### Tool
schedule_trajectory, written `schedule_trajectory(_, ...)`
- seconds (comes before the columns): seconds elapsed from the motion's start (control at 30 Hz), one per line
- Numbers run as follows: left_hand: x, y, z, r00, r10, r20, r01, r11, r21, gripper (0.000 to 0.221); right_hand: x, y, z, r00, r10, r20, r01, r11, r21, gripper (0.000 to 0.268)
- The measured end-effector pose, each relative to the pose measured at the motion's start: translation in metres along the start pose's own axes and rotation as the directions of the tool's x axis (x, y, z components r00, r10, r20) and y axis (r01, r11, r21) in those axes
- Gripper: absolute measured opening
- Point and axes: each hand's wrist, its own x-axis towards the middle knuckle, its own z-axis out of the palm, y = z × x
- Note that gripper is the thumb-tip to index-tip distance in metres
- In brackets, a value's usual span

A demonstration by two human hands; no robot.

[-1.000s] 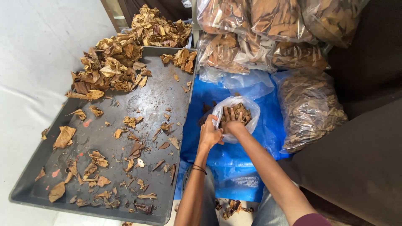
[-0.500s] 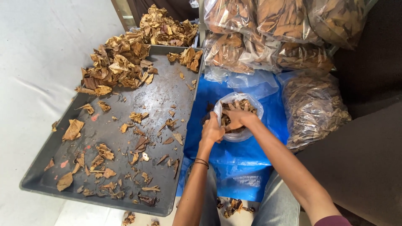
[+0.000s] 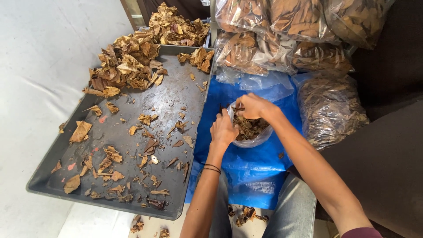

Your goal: Stuffing small plastic bags with dried leaves from a metal tray.

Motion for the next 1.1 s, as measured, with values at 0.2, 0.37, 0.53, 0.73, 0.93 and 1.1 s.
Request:
schedule_trajectory(0.2, -0.017, 0.028, -0.043, 0.985, 0.105, -0.138, -0.116, 0.991, -0.072, 0.059, -0.001, -0.022, -0.015, 0.971, -0.102, -0.215, 0.122, 0.989, 0.083, 0.028)
schedule_trajectory(0.37, -0.004, 0.014, -0.068, 0.971, 0.101, -0.218, -0.11, 0.993, -0.031, 0.058, 0.013, -0.041, -0.015, 0.931, -0.199, -0.307, 0.225, 0.973, 0.051, 0.022)
schedule_trajectory(0.53, -0.022, 0.002, -0.113, 0.952, 0.071, -0.298, -0.073, 0.997, 0.003, 0.052, 0.031, -0.072, -0.008, 0.911, -0.241, -0.335, 0.284, 0.955, 0.087, 0.019)
schedule_trajectory(0.73, -0.024, -0.055, -0.153, 0.939, -0.018, -0.342, 0.034, 0.999, 0.042, 0.053, 0.069, -0.108, 0.018, 0.885, -0.32, -0.339, 0.361, 0.931, 0.064, 0.017)
schedule_trajectory(0.93, -0.046, -0.132, -0.194, 0.908, -0.083, -0.41, 0.118, 0.991, 0.06, 0.056, 0.076, -0.164, 0.033, 0.888, -0.388, -0.249, 0.41, 0.911, 0.043, 0.019)
schedule_trajectory(1.1, -0.095, -0.18, -0.234, 0.864, -0.318, -0.389, 0.37, 0.927, 0.063, 0.041, 0.082, -0.21, 0.054, 0.849, -0.499, -0.175, 0.519, 0.85, 0.091, 0.022)
